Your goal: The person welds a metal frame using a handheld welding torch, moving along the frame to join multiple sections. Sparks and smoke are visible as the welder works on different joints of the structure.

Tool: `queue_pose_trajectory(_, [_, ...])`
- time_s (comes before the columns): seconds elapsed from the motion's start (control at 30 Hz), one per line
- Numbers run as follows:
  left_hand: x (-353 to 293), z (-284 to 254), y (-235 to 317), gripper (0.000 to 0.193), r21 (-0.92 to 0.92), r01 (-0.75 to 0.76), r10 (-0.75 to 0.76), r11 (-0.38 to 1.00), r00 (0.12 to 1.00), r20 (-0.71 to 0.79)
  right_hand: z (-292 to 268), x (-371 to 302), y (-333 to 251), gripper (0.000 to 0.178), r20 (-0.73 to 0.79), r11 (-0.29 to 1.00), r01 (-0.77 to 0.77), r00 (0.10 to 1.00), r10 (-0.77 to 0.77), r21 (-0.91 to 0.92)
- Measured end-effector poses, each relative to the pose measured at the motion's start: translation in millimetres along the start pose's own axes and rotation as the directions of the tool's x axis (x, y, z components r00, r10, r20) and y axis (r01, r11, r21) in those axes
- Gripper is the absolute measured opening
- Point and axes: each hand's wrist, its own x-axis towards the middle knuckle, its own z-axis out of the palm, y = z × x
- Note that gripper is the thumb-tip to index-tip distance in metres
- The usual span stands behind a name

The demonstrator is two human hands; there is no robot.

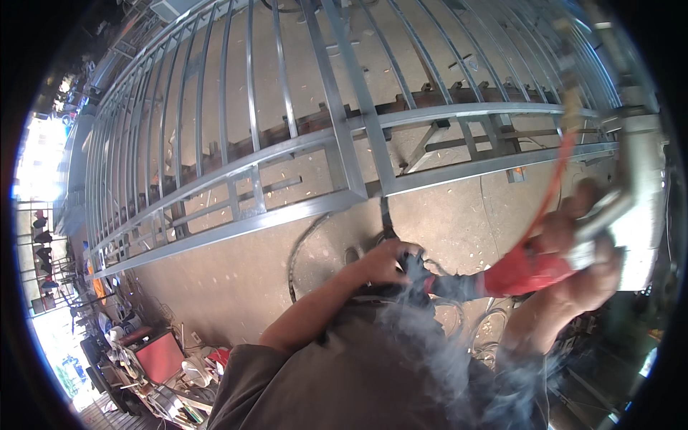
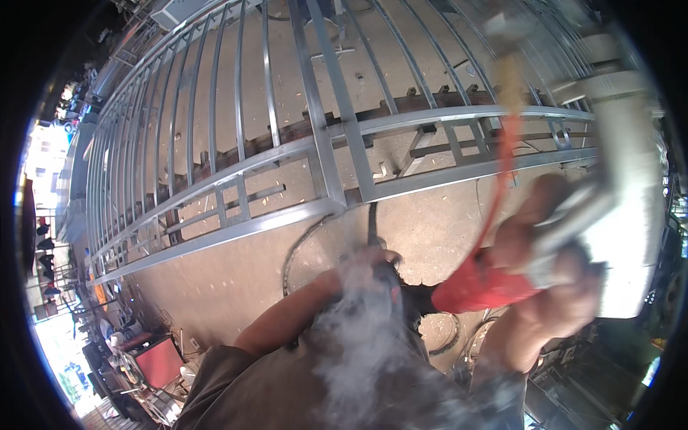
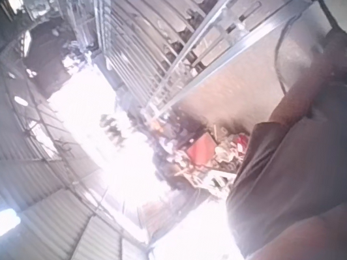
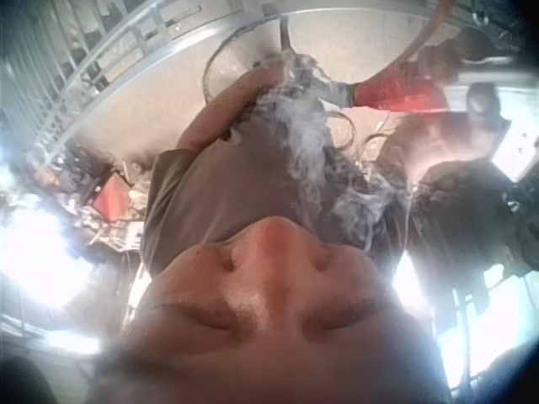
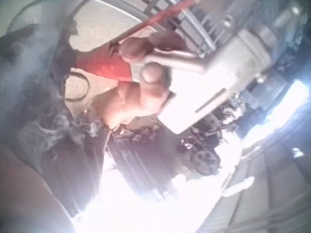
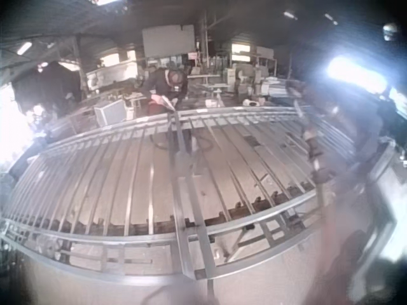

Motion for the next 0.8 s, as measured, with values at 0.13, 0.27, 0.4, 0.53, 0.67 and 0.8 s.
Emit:
queue_pose_trajectory(0.13, [-66, -13, -44, 0.049, 0.056, 0.118, -0.097, 0.991, 0.953, -0.288, 25, 13, -26, 0.047, -0.064, 0.983, 0.096, 0.994, -0.087, 0.154])
queue_pose_trajectory(0.27, [-171, -37, -36, 0.039, -0.459, 0.344, -0.556, 0.819, 0.670, -0.492, 20, 24, 14, 0.047, -0.390, 0.983, 0.175, 0.902, -0.186, -0.062])
queue_pose_trajectory(0.4, [-279, -88, 38, 0.040, -0.472, -0.039, -0.406, 0.881, 0.453, -0.794, -4, 21, 102, 0.051, -0.505, 0.994, 0.076, 0.856, -0.108, -0.083])
queue_pose_trajectory(0.53, [-332, -141, 132, 0.080, -0.180, 0.213, -0.232, 0.960, 0.251, -0.940, -19, 16, 190, 0.032, -0.699, 0.951, -0.063, 0.664, 0.266, 0.303])
queue_pose_trajectory(0.67, [-334, -192, 193, 0.047, 0.110, 0.259, 0.061, 0.960, 0.189, -0.980, -28, 20, 234, 0.030, -0.416, 0.770, -0.243, 0.725, 0.548, 0.590])
queue_pose_trajectory(0.8, [-306, -234, 220, 0.039, 0.045, 0.575, 0.169, 0.817, -0.163, -0.972, -34, 50, 256, 0.029, -0.406, 0.678, -0.233, 0.652, 0.640, 0.697])
